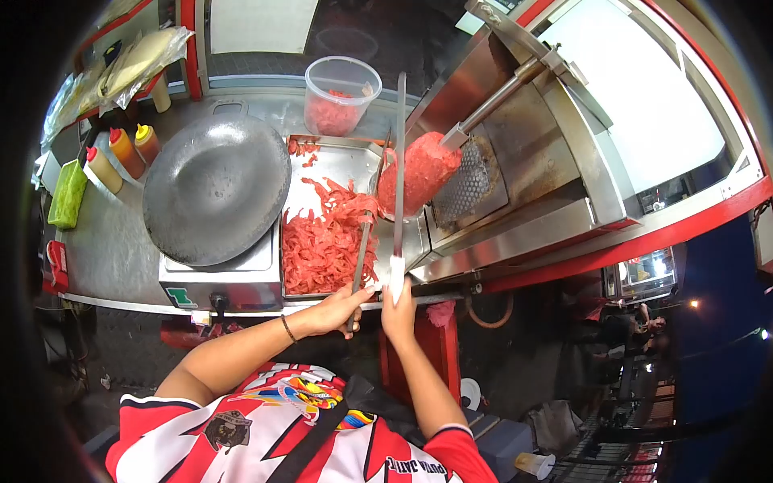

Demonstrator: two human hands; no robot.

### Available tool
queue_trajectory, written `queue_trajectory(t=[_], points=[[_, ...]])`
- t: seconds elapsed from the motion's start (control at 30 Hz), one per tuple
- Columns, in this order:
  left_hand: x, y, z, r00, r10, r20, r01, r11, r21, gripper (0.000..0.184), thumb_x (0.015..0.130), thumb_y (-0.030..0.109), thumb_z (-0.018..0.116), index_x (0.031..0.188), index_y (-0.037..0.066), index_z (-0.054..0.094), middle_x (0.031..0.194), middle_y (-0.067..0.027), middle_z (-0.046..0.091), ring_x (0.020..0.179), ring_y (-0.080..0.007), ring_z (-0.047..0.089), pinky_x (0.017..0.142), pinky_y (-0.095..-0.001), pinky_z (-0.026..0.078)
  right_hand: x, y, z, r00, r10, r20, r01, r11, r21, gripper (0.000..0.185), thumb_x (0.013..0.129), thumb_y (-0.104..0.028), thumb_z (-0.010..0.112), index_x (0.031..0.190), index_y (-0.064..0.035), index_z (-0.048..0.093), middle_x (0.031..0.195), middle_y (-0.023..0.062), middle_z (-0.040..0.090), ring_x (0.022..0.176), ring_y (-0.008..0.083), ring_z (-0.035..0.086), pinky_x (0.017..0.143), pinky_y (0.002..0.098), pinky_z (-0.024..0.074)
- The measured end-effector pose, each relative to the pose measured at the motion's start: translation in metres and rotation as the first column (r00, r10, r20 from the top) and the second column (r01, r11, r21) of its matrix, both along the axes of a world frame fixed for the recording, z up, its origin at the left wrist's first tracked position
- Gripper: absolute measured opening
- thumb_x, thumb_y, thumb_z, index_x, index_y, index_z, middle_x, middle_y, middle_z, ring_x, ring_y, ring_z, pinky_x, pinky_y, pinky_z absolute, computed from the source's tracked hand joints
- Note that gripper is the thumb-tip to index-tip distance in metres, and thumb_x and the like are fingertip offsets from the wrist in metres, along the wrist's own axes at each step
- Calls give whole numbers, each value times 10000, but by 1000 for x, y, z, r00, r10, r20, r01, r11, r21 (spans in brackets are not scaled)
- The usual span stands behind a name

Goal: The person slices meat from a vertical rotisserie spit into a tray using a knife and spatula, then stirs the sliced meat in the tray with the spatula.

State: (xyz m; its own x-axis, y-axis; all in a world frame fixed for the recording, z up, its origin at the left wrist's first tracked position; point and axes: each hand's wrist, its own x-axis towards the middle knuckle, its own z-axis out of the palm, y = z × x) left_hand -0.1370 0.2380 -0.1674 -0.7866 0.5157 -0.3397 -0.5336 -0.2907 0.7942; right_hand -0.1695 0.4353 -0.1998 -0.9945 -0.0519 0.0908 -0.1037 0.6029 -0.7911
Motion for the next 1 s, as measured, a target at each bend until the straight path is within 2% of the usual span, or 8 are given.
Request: queue_trajectory(t=[0.13, 0.27, 0.33, 0.4, 0.53, 0.67, 0.8, 1.0], points=[[-13, -4, 8, 1000, 6, -16, -7, 999, -41, 546, 1037, 606, 468, 1156, 74, 435, 686, -20, 479, 552, -138, 578, 445, -315, 519, 53, 31, -22, 1000, 19, -17, -17, 994, 105, 348, 999, -180, 614, 1252, 37, 514, 853, 281, 670, 809, 472, 693, 653, 502, 501], [-16, 1, 5, 1000, 9, 17, -8, 999, -47, 537, 1033, 625, 459, 1070, 90, 462, 645, -9, 471, 523, -137, 561, 439, -311, 509, -6, 6, 10, 1000, 5, -5, -4, 990, 143, 239, 1002, -187, 627, 1079, -1, 498, 766, 258, 649, 732, 469, 669, 626, 501, 497], [-19, -1, 18, 995, 46, 86, -47, 999, 8, 527, 1033, 631, 455, 1032, 104, 453, 640, 7, 444, 503, -128, 508, 438, -307, 467, 4, 12, 9, 1000, 4, 14, -7, 986, 164, 253, 1000, -191, 629, 1128, -6, 513, 790, 260, 662, 767, 466, 684, 641, 500, 508], [-26, -7, 17, 994, 41, 103, -45, 998, 40, 547, 1035, 610, 463, 1048, 63, 476, 644, -8, 448, 523, -129, 515, 431, -303, 476, 41, 39, -12, 997, 42, -62, -33, 989, 141, 276, 996, -191, 634, 1171, -7, 524, 814, 271, 669, 814, 462, 700, 659, 495, 519], [-31, -9, 10, 987, 56, 149, -65, 996, 58, 552, 1033, 610, 468, 1083, 60, 479, 643, -10, 436, 522, -133, 498, 419, -302, 459, 58, 69, -9, 996, 11, 83, -33, 963, 269, 297, 984, -207, 652, 1186, -16, 545, 828, 266, 669, 829, 468, 695, 656, 482, 517], [-34, -11, 24, 951, 31, 308, -109, 965, 237, 486, 1042, 634, 418, 959, 156, 448, 636, 38, 402, 473, -85, 384, 407, -246, 314, 31, 54, 35, 997, 11, 76, -35, 947, 319, 296, 975, -225, 656, 1133, -8, 530, 849, 317, 669, 848, 526, 650, 667, 564, 496], [-36, -33, 11, 924, -168, 345, -112, 741, 662, 457, 1037, 624, 439, 909, 187, 470, 627, 42, 367, 441, -46, 339, 366, -220, 263, 89, 123, 59, 981, 30, 193, -93, 941, 327, 307, 969, -245, 669, 1125, -12, 543, 900, 307, 682, 901, 518, 657, 715, 545, 510], [-31, -42, 3, 885, -232, 403, -164, 656, 737, 470, 1041, 603, 439, 918, 157, 521, 634, 31, 381, 425, -46, 330, 362, -217, 269, 103, 152, 113, 941, 26, 337, -172, 895, 411, 333, 953, -247, 683, 1167, -18, 570, 935, 305, 687, 918, 500, 664, 777, 546, 506]])
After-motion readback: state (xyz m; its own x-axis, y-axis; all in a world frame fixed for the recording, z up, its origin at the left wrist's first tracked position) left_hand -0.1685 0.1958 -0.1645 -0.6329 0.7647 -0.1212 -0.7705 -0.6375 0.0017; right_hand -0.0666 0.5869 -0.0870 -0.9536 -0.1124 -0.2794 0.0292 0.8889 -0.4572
